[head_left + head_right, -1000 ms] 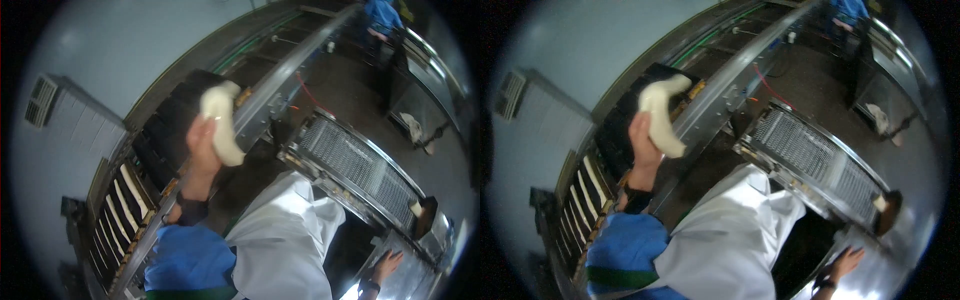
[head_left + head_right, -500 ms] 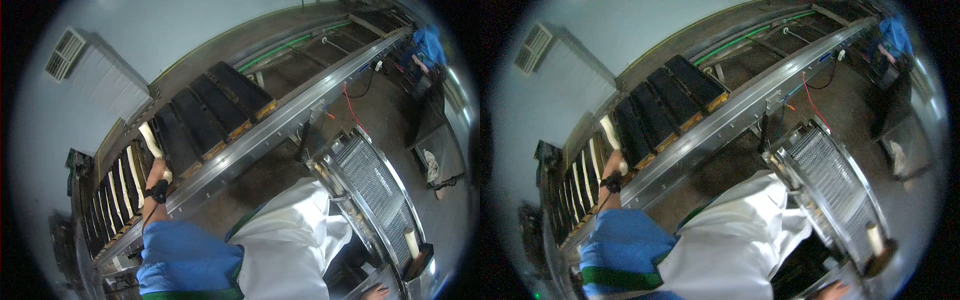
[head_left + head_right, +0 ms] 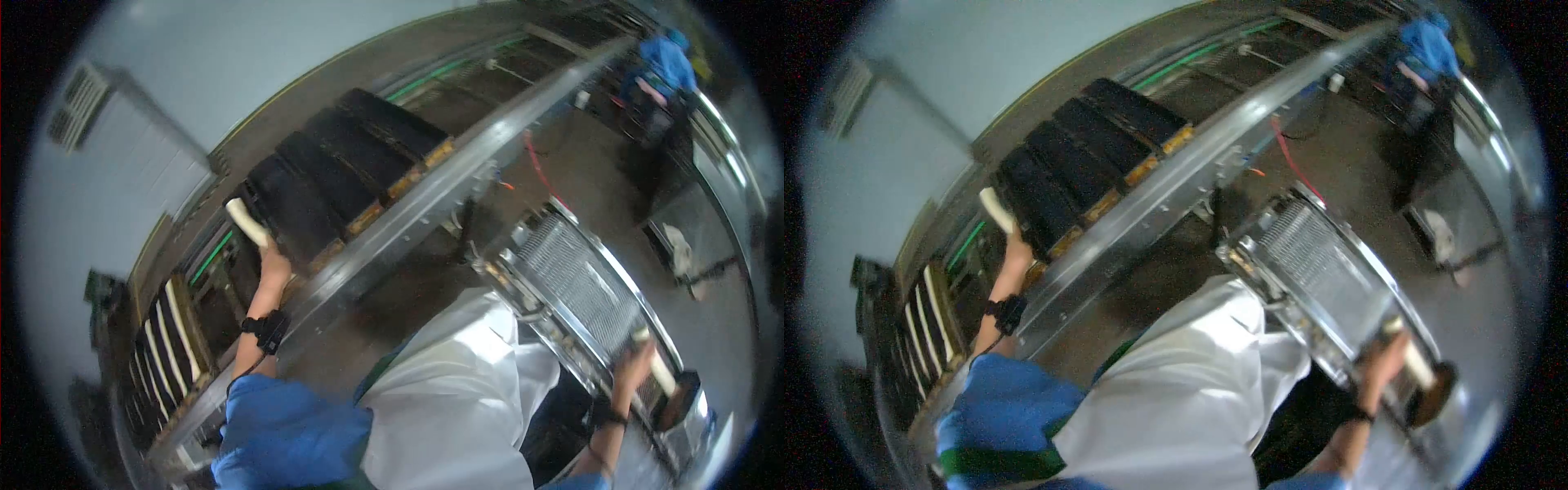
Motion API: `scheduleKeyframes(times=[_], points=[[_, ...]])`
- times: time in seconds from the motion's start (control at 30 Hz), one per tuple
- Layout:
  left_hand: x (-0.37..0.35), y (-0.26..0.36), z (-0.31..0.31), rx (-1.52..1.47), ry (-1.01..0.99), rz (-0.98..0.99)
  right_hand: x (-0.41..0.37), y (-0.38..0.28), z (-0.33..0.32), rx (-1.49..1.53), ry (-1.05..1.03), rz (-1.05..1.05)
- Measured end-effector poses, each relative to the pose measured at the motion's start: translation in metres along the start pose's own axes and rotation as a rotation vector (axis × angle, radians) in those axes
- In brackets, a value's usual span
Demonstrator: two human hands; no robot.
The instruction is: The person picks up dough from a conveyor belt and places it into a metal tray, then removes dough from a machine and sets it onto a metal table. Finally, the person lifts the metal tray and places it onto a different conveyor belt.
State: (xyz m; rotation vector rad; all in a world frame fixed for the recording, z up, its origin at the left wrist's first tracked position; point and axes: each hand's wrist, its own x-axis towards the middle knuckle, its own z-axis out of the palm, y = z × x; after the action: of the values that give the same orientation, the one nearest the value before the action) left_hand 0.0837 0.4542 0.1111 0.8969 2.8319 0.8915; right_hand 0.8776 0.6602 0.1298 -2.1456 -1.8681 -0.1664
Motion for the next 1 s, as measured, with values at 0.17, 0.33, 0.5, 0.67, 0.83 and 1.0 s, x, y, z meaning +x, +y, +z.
scheduleKeyframes(times=[0.17,0.33,0.5,0.67,0.83,1.0], points=[[0.010,0.095,0.018,0.084,-0.011,0.214,0.047,0.020,0.066,-0.121,0.200,-0.253],[0.048,0.171,0.065,0.242,-0.117,0.017,0.037,-0.087,-0.004,-0.155,-0.175,-0.263],[0.088,0.214,0.108,0.368,-0.194,0.079,0.025,-0.112,-0.020,-0.138,-0.114,-0.242],[0.083,0.257,0.110,0.246,-0.241,0.075,0.021,-0.120,-0.033,-0.216,-0.190,-0.063],[0.082,0.281,0.116,0.169,-0.309,0.144,0.003,-0.160,-0.047,-0.260,-0.192,-0.130],[0.082,0.306,0.125,0.153,-0.351,0.155,-0.003,-0.172,-0.042,-0.111,-0.182,-0.007]])
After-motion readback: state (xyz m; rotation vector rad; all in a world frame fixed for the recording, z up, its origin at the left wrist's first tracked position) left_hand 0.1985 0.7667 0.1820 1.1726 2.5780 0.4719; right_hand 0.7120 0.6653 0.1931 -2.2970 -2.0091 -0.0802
